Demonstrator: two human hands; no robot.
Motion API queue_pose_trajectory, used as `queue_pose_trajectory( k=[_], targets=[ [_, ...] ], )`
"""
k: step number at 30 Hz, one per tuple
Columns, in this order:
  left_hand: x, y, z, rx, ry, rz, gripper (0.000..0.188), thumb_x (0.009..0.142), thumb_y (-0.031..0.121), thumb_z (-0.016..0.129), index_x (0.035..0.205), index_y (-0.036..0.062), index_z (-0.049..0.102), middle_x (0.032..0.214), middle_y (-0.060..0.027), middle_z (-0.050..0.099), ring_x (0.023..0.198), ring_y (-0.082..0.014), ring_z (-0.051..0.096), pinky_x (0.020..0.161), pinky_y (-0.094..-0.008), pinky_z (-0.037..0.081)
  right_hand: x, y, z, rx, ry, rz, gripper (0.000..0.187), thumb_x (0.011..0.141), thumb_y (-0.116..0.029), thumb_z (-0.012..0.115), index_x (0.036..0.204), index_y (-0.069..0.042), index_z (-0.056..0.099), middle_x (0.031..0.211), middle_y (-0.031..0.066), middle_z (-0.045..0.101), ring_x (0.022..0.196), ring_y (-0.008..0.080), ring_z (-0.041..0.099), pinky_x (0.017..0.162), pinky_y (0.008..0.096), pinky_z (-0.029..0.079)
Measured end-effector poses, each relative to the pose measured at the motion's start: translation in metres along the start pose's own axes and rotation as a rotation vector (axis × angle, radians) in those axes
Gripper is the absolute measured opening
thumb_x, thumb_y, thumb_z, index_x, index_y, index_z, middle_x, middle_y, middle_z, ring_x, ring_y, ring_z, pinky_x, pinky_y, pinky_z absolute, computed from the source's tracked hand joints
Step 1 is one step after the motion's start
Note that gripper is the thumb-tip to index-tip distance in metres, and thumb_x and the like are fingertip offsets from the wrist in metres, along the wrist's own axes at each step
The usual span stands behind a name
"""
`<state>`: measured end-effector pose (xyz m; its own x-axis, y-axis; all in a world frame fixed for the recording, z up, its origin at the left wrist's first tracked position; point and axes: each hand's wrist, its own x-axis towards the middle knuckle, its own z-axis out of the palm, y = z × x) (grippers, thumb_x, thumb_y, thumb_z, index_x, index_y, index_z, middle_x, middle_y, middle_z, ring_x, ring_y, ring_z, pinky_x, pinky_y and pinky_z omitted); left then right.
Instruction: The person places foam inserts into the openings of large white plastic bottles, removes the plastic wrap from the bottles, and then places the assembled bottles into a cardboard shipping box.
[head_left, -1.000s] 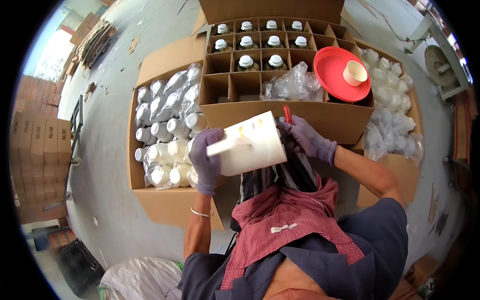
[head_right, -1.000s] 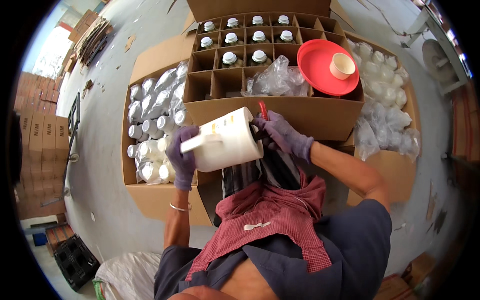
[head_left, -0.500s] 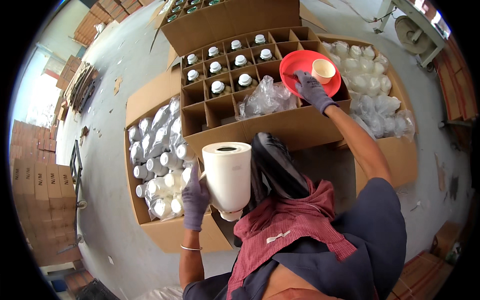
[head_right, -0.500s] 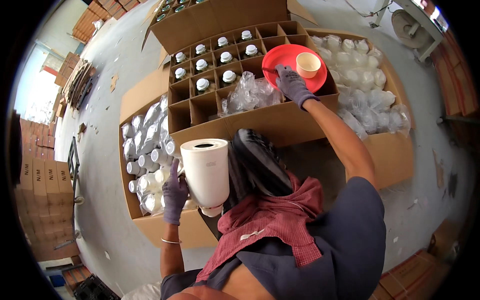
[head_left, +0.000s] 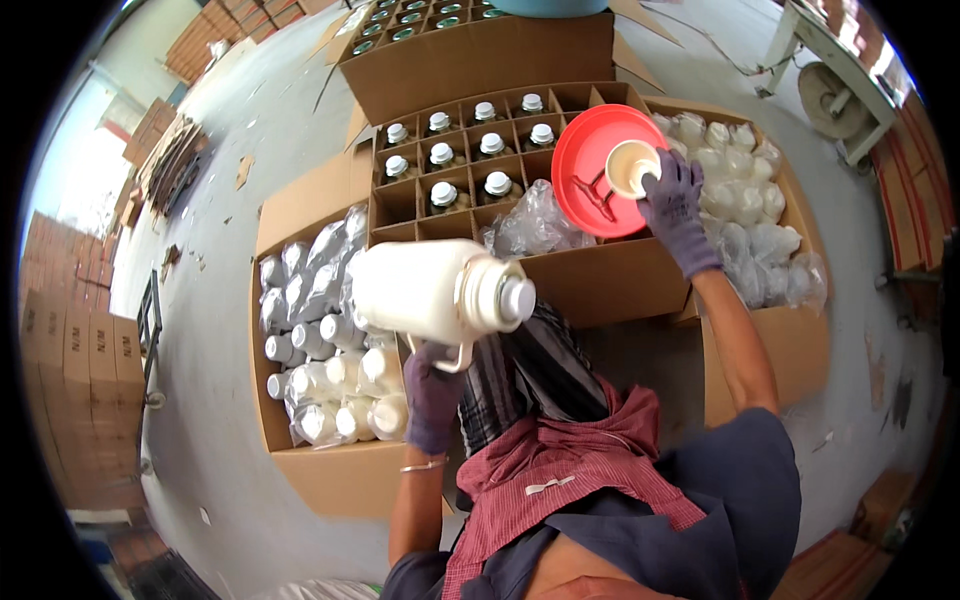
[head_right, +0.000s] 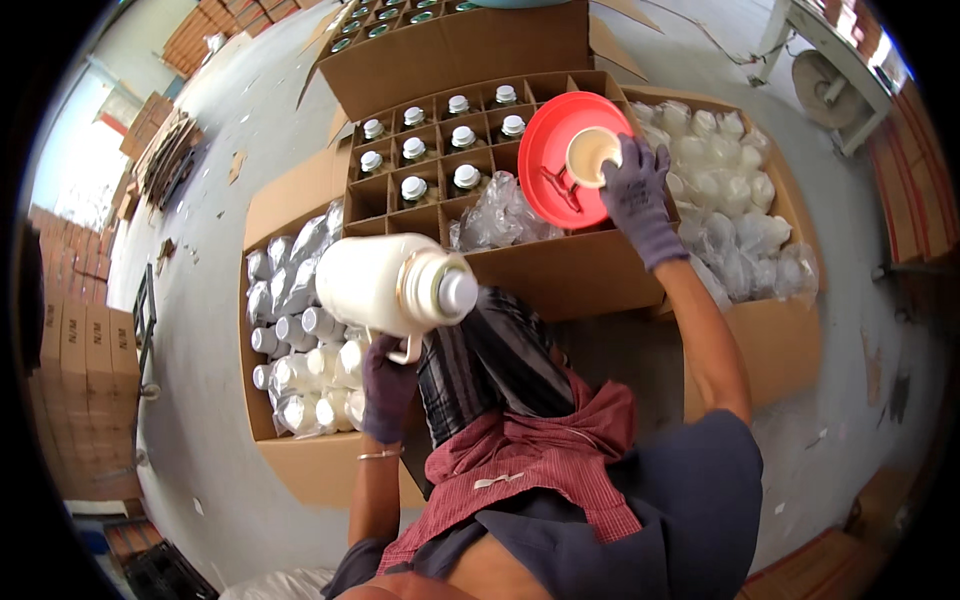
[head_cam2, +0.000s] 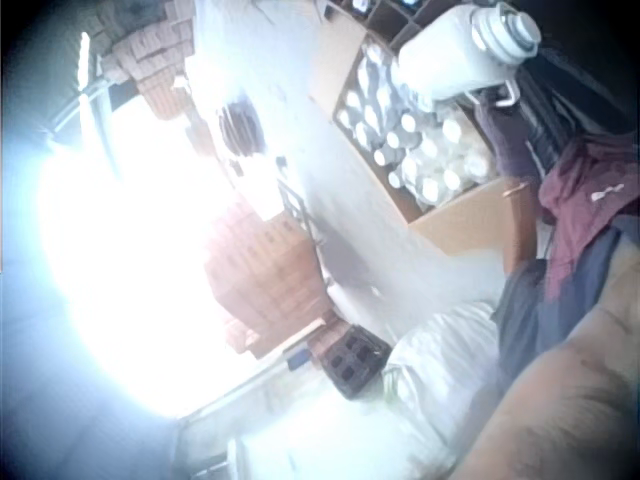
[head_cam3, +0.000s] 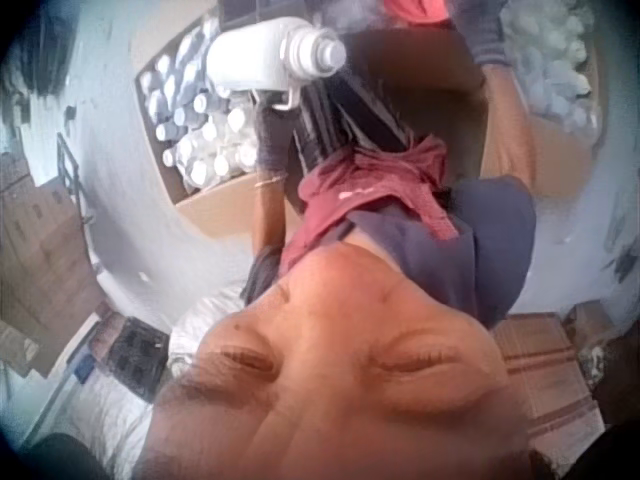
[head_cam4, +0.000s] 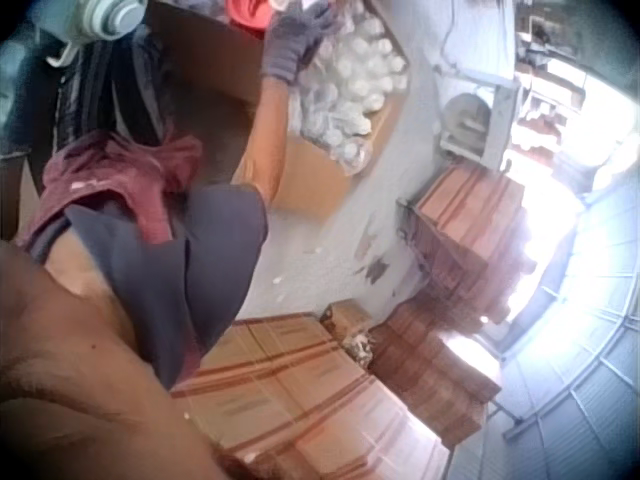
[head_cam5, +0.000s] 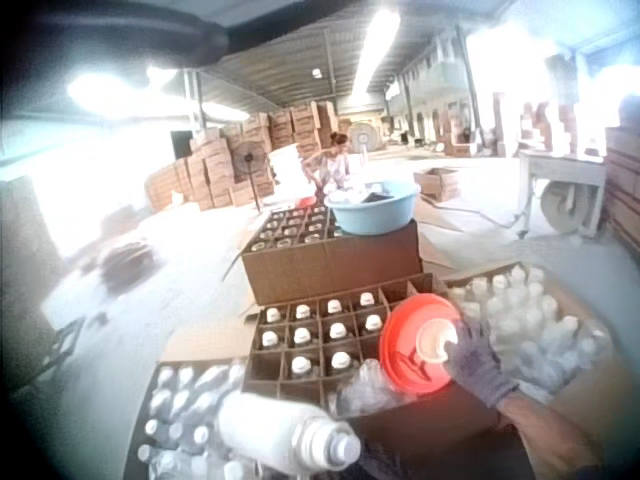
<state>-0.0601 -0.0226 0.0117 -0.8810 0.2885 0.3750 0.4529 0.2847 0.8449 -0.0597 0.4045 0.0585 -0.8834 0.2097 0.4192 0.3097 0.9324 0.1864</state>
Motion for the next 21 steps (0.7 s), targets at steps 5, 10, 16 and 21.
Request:
queue_pose_trajectory(
  k=[5,10,16,21],
  targets=[
    [0.012,-0.023,0.023,0.027,-0.053,-0.088,0.027,0.086,-0.009,0.054,0.112,-0.0052,0.060,0.103,-0.0099,0.065,0.095,-0.0146,0.063,0.084,-0.0283,0.053,-0.001,-0.031,-0.054,-0.324,-0.166,-0.203,0.021,0.083,-0.027,0.062,0.099,-0.015,0.066,0.139,0.0121,0.046,0.134,0.0362,0.037,0.108,0.0679,0.019],
    [0.009,-0.008,0.031,0.156,-0.159,-0.074,0.027,0.094,0.010,0.045,0.105,-0.0074,0.063,0.102,-0.0102,0.067,0.094,-0.0165,0.064,0.085,-0.0298,0.053,0.016,0.008,-0.022,-0.146,-0.159,0.002,0.032,0.076,-0.032,0.068,0.104,-0.016,0.065,0.134,0.0114,0.049,0.132,0.0372,0.038,0.107,0.0656,0.022],
    [0.026,0.028,0.038,0.064,0.045,-0.040,0.010,0.081,-0.004,0.066,0.091,-0.0015,0.068,0.088,-0.0087,0.070,0.082,-0.0180,0.066,0.072,-0.0300,0.052,-0.020,-0.075,-0.102,0.194,0.058,-0.656,0.030,0.070,-0.027,0.073,0.095,-0.013,0.065,0.127,0.0133,0.051,0.121,0.0337,0.047,0.105,0.0563,0.031],
    [0.028,0.052,0.037,0.136,0.181,0.075,0.012,0.077,0.000,0.071,0.088,0.0017,0.069,0.076,-0.0127,0.069,0.071,-0.0245,0.068,0.063,-0.0327,0.052,-0.025,-0.078,-0.099,0.922,0.354,-0.600,0.054,0.062,-0.016,0.081,0.112,-0.014,0.061,0.124,0.0138,0.051,0.117,0.0357,0.049,0.104,0.0538,0.037]
  ],
)
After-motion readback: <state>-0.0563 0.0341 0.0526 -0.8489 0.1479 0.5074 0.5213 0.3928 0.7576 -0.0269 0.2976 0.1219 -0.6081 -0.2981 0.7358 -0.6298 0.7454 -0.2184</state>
